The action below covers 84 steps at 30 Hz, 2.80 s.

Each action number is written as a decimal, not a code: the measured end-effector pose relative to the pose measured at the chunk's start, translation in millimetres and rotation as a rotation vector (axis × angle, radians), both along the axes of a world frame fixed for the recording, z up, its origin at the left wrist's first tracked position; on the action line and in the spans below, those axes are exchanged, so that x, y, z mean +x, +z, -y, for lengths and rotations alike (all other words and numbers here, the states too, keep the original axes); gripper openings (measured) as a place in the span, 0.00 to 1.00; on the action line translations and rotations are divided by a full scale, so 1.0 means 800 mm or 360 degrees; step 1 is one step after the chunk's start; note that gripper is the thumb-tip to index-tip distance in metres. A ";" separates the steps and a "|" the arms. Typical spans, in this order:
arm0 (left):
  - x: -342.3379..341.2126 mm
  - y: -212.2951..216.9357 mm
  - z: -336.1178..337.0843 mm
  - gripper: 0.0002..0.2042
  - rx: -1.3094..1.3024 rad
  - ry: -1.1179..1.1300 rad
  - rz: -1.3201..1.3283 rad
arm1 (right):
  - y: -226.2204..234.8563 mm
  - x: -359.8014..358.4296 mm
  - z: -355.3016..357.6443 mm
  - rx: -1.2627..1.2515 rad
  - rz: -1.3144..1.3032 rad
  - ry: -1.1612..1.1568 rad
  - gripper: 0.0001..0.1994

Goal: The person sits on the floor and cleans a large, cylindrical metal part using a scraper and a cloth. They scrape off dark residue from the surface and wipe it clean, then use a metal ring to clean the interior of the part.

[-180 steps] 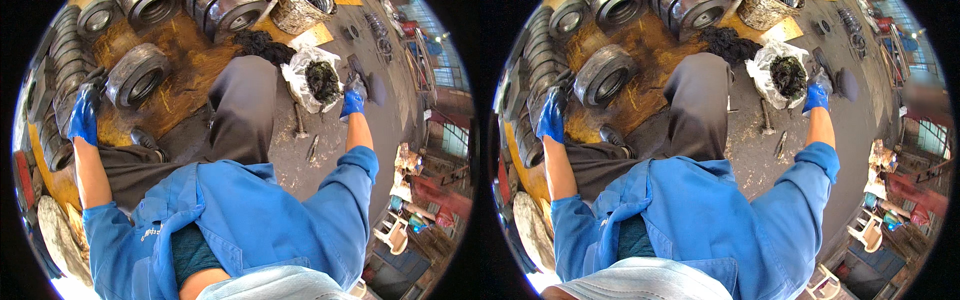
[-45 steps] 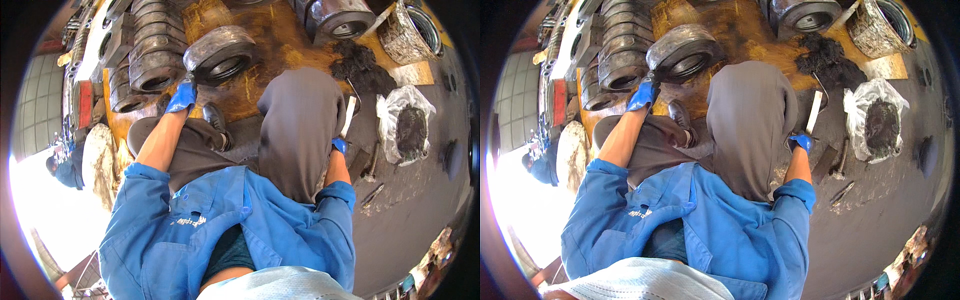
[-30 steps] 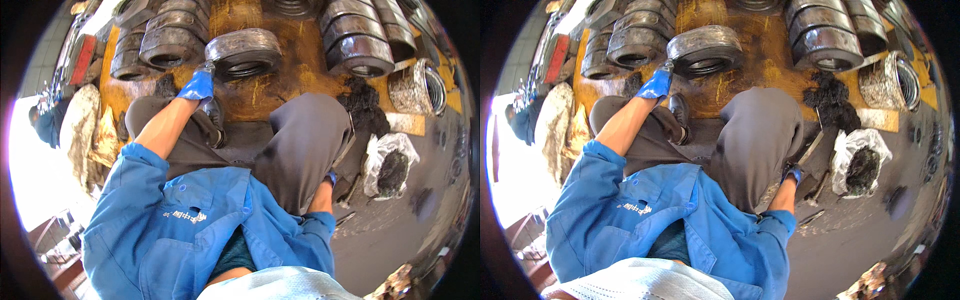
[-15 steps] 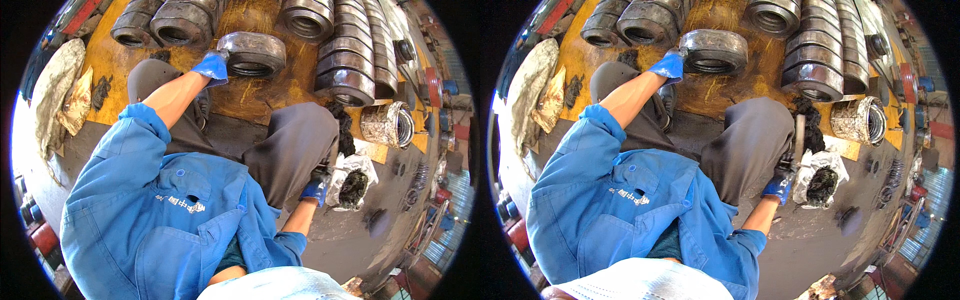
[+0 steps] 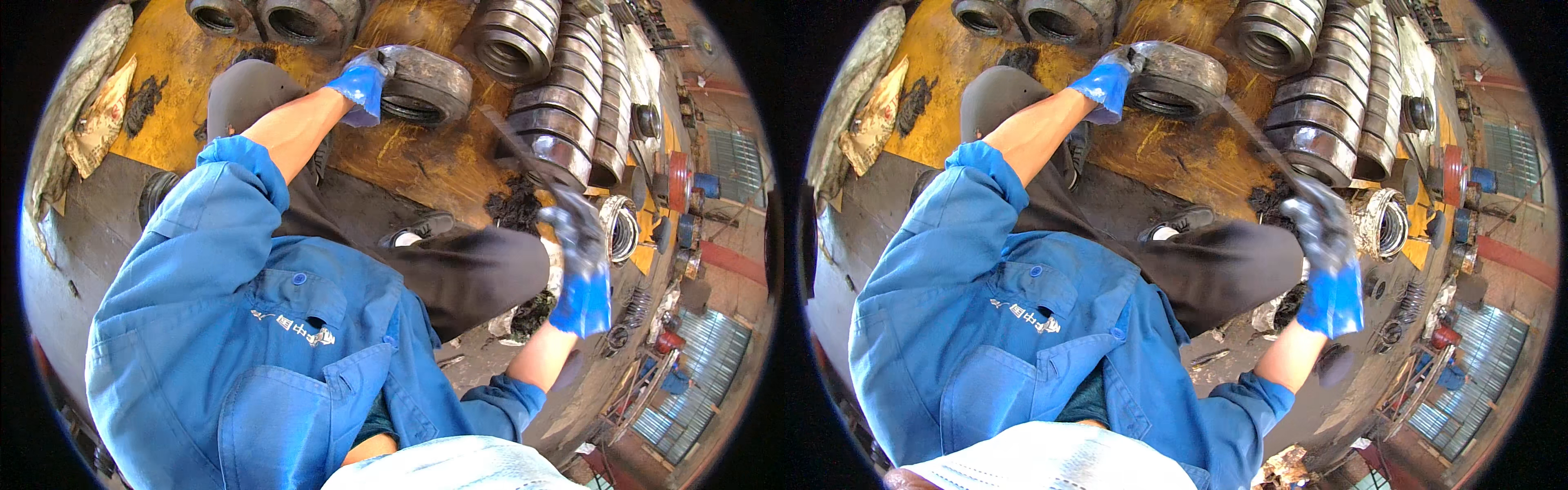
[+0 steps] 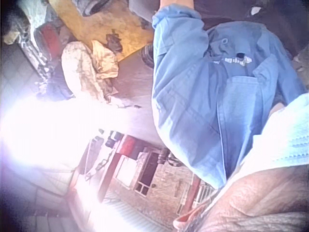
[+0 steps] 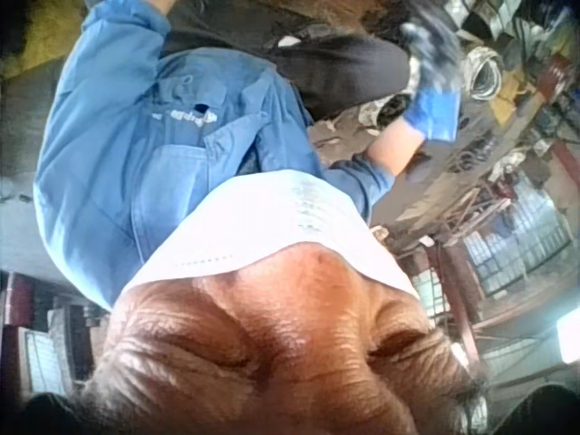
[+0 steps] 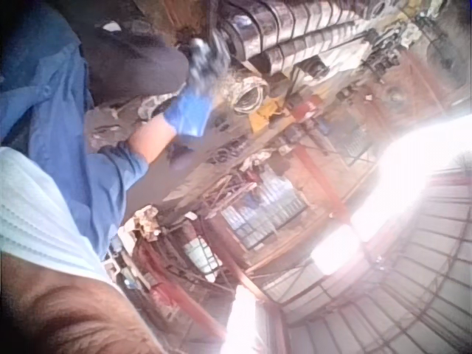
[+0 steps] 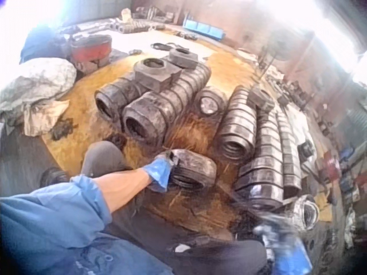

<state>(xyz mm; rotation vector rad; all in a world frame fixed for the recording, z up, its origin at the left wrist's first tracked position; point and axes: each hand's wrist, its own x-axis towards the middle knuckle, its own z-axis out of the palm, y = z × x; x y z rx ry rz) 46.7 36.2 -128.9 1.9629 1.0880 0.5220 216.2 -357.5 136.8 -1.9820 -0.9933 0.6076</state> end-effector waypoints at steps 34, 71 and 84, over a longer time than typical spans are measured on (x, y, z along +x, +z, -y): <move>0.029 -0.019 -0.023 0.26 0.0030 -0.0054 -0.0430 | -0.403 -0.011 -0.279 -0.1533 0.0831 0.0518 0.23; 0.109 -0.005 -0.189 0.11 -0.0602 0.0094 -0.0785 | -0.503 -0.048 -0.291 0.0017 -0.0124 -0.0143 0.13; 0.136 -0.112 -0.209 0.11 -0.0750 -0.0492 -0.0904 | -0.542 -0.047 -0.280 -0.0109 -0.0178 -0.0198 0.14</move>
